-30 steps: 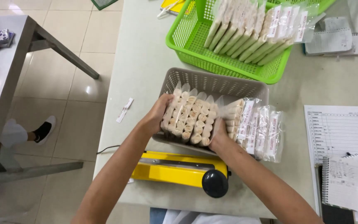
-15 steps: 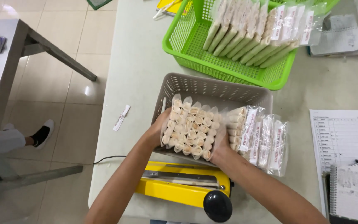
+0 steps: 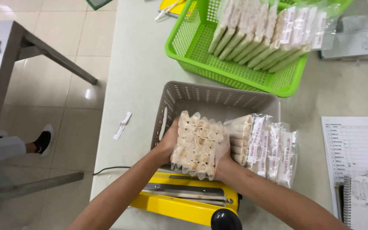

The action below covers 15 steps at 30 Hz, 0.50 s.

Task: Labeling and heat-sealing individual plastic bags of food sticks at a packaging workstation.

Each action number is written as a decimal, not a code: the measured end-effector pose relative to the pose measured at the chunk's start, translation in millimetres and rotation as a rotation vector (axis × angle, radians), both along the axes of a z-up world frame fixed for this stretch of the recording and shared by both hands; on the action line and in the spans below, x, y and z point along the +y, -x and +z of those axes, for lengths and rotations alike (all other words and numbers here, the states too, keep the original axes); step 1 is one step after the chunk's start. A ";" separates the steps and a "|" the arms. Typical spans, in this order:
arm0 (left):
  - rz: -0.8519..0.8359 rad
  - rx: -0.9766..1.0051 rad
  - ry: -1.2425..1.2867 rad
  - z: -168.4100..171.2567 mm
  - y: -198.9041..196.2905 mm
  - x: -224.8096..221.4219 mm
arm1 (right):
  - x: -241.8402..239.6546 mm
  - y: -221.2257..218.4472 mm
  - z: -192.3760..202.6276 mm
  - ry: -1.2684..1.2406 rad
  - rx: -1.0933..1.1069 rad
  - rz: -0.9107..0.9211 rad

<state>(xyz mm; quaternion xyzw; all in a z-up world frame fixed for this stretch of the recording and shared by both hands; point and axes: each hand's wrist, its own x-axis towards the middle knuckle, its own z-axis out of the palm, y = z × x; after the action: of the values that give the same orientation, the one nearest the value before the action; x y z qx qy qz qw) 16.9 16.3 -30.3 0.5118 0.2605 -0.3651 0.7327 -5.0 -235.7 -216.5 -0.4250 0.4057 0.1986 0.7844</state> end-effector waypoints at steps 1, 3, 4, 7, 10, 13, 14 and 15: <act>0.011 0.002 -0.005 0.8 2.0 1.0 | 3.8 0.2 -1.5 -0.005 0.002 0.012; 0.018 0.004 0.012 1.7 1.0 -1.6 | 6.9 1.9 -4.2 -0.011 0.002 0.011; 0.010 0.002 0.014 -4.2 1.1 2.5 | 4.1 2.5 -0.3 -0.009 -0.001 0.004; 0.028 -0.046 0.031 -4.4 7.2 3.5 | 0.7 12.6 3.8 -0.006 0.006 -0.003; 0.084 0.061 0.113 23.5 11.2 -2.9 | 8.0 15.5 3.6 -0.013 0.007 0.022; 0.140 0.080 0.087 20.7 9.9 12.2 | 10.6 8.3 12.6 -0.019 -0.019 0.039; 0.164 0.115 0.072 16.5 10.5 15.6 | 9.3 12.4 13.5 -0.017 -0.018 0.032; 0.188 0.150 0.058 11.7 11.0 19.3 | 8.3 16.4 13.7 -0.015 -0.017 0.024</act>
<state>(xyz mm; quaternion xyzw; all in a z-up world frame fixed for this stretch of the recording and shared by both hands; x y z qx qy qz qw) 5.8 35.5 -18.6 0.4352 0.3507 -0.3395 0.7566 -21.3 -227.4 -202.8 -0.4257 0.3924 0.2074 0.7885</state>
